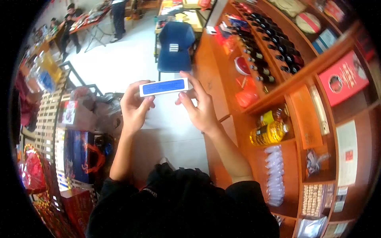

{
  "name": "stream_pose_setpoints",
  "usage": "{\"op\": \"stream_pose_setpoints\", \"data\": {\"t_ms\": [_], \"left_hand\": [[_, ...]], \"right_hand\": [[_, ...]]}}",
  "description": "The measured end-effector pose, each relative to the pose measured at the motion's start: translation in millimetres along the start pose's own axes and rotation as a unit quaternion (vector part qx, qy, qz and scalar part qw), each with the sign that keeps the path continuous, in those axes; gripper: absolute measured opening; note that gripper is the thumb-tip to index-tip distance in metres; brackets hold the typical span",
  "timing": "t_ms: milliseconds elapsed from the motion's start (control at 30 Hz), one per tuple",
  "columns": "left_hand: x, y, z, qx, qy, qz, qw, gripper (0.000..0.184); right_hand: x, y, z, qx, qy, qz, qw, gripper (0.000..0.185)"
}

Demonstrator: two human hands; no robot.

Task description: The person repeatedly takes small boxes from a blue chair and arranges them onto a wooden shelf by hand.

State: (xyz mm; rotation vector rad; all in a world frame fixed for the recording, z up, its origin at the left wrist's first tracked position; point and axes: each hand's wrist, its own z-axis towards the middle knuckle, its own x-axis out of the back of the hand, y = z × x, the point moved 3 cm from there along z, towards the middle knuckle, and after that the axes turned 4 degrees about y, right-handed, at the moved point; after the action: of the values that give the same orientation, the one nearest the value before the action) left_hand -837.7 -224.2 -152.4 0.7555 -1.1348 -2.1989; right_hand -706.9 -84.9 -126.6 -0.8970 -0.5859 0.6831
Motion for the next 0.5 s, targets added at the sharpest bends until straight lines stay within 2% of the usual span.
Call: {"op": "stream_pose_setpoints", "data": {"t_ms": [33,100,200,233,267,300,333,367,433,500], "left_hand": [[15.2,-2.0,2.9,0.068,0.018,0.025,0.997,0.035],[37.6,-10.0,9.3,0.041,0.055,0.059,0.996,0.033],[64.2,-27.2,11.4,0.126,0.077,0.093,0.985,0.027],[65.3,-31.9,11.8,0.13,0.087,0.062,0.986,0.024],[69.1,-42.8,12.2,0.135,0.086,0.081,0.984,0.025],[71.6,-50.2,13.0,0.141,0.085,0.1,0.981,0.026],[74.4,-57.1,12.9,0.191,0.081,0.109,0.972,0.036],[77.3,-77.1,10.8,0.178,0.09,0.116,0.973,0.042],[76.3,-94.7,12.9,0.234,0.072,0.095,0.965,0.04],[70.4,-118.5,17.6,0.231,0.035,0.105,0.967,0.038]], "right_hand": [[-11.7,6.0,7.6,-0.009,-0.013,-0.007,1.0,0.044],[-30.4,23.4,17.9,-0.125,-0.062,0.003,0.99,0.041],[-50.5,64.5,27.3,-0.137,-0.088,0.003,0.987,0.04],[-55.4,75.8,28.6,-0.136,-0.087,0.011,0.987,0.039],[-61.1,83.7,31.8,-0.134,-0.089,0.016,0.987,0.039],[-66.6,92.6,29.3,-0.179,-0.072,0.033,0.981,0.034],[-69.4,103.3,22.3,-0.229,-0.053,0.05,0.971,0.031],[-69.7,121.0,20.1,-0.23,-0.053,0.056,0.97,0.031],[-68.5,169.3,9.1,-0.289,-0.07,0.134,0.945,0.03],[-66.0,201.9,0.9,-0.328,-0.06,0.183,0.925,0.034]]}}
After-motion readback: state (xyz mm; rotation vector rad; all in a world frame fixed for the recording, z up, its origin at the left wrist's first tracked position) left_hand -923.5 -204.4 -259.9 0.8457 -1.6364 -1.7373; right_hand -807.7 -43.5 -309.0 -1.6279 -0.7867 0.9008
